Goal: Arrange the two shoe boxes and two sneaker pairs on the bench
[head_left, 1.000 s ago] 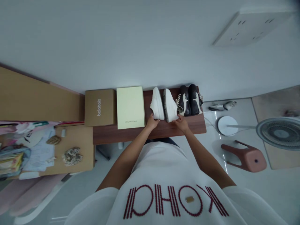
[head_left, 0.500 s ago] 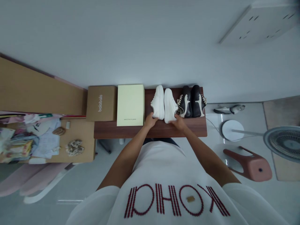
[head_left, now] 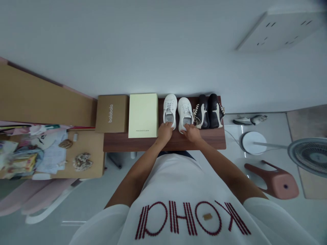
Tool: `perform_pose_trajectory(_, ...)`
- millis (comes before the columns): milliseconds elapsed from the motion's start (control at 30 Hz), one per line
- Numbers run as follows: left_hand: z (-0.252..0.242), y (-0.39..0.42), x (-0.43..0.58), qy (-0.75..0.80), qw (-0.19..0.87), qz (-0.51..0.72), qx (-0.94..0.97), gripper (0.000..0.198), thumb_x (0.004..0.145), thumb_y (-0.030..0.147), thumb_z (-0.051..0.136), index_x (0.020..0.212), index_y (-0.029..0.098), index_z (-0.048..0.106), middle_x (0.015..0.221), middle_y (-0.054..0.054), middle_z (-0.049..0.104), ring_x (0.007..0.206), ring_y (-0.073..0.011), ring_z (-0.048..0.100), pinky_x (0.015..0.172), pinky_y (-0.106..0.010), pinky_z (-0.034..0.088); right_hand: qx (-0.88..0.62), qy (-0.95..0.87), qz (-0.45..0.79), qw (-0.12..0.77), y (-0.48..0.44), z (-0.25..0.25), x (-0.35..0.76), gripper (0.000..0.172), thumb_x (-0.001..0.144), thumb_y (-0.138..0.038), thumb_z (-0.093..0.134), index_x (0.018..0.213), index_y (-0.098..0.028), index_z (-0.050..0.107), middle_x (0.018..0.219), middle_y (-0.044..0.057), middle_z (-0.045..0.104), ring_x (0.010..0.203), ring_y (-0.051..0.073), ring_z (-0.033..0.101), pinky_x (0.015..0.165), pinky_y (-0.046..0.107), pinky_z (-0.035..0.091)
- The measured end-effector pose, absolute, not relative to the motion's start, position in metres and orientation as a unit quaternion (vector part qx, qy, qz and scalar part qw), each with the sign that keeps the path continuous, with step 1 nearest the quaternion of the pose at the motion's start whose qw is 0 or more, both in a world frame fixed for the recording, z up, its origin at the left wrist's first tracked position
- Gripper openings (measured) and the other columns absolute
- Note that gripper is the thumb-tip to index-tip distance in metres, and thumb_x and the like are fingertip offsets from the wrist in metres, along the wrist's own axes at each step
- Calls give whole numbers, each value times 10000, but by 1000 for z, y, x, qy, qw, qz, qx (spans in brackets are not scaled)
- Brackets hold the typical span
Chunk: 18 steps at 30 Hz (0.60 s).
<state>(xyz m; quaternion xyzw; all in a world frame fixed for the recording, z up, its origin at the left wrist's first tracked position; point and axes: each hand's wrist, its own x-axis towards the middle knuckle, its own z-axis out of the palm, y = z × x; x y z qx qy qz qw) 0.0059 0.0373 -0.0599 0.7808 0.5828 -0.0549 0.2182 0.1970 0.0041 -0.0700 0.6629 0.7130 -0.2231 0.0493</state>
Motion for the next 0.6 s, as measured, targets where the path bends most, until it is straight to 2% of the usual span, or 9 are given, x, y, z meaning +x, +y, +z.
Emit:
perform_pose_trajectory(300,-67,30,8,587,207,-101,776,277,1078,225,460,1264,178,660,1213,-139,721,1185,-291,632,982,-381,470,633,745,-196,81,13,-79,180,176,1090,-297,526,1136,-180,650,1221,168,740,1181,287,619,855,312,482)
perform_pose_trajectory(600,-76,35,10,598,207,-103,767,296,1078,220,455,1278,172,668,1224,-150,721,1188,-295,645,973,-391,493,632,740,-206,102,23,-89,173,201,1093,-298,519,1189,-175,646,1260,174,724,1221,289,599,870,322,505)
